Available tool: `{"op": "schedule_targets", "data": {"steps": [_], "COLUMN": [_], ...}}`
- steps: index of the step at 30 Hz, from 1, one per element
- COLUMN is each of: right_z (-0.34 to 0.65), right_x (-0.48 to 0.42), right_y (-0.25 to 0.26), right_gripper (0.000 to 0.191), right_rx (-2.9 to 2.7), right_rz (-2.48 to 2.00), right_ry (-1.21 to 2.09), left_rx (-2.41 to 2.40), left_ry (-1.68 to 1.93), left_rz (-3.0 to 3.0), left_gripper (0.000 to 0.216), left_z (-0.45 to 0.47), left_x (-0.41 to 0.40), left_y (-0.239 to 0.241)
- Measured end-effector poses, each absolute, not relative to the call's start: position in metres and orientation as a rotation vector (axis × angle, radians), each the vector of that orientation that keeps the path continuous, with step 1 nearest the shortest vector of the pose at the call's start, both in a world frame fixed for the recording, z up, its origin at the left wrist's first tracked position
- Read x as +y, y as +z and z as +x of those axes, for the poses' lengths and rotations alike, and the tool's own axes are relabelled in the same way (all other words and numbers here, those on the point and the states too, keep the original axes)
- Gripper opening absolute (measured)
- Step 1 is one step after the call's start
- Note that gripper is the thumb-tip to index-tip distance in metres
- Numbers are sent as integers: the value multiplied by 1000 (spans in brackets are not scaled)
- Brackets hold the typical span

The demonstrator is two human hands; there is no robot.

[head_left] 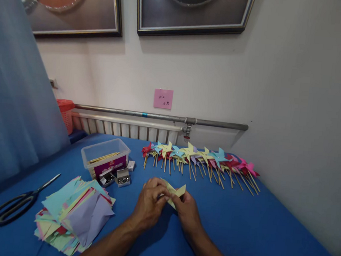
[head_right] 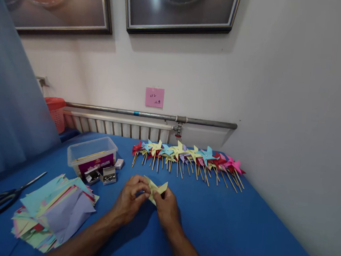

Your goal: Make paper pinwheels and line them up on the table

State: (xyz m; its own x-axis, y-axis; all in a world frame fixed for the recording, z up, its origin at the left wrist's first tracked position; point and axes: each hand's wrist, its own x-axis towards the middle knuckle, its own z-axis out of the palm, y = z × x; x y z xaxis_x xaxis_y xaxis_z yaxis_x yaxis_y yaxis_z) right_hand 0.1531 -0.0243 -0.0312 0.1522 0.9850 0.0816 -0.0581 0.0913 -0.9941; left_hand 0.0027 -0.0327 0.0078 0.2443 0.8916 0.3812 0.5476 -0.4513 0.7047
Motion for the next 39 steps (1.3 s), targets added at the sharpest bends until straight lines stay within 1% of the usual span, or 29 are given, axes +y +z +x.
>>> {"op": "schedule_targets", "data": {"steps": [3, 6, 12, 20, 26, 39], "right_z": [152, 150, 144, 142, 143, 142], "right_x": [-24, -25, -29, -30, -30, -31], "right_y": [-35, -35, -28, -26, -30, -24], "right_gripper": [40, 44, 35, 32, 36, 41], "right_rx": [-1059, -1029, -999, -1011, -1030, -1030], "right_rz": [-1162, -1174, -1141, -1130, -1113, -1111], "right_ry": [1075, 1068, 1089, 1075, 1121, 1147], "left_rx": [1378, 1328, 1242, 1295, 1305, 1356], "left_ry": [1173, 1213, 1234, 1209, 1211, 1217], "left_rz": [1898, 1698, 1462, 1493, 1532, 1580], "left_gripper": [13, 10, 10, 11, 12, 9], "left_z": [6, 8, 17, 16, 16, 18], "left_x": [-29, -25, -24, -21, -20, -29], "left_y": [2, -3, -10, -11, -8, -9]}}
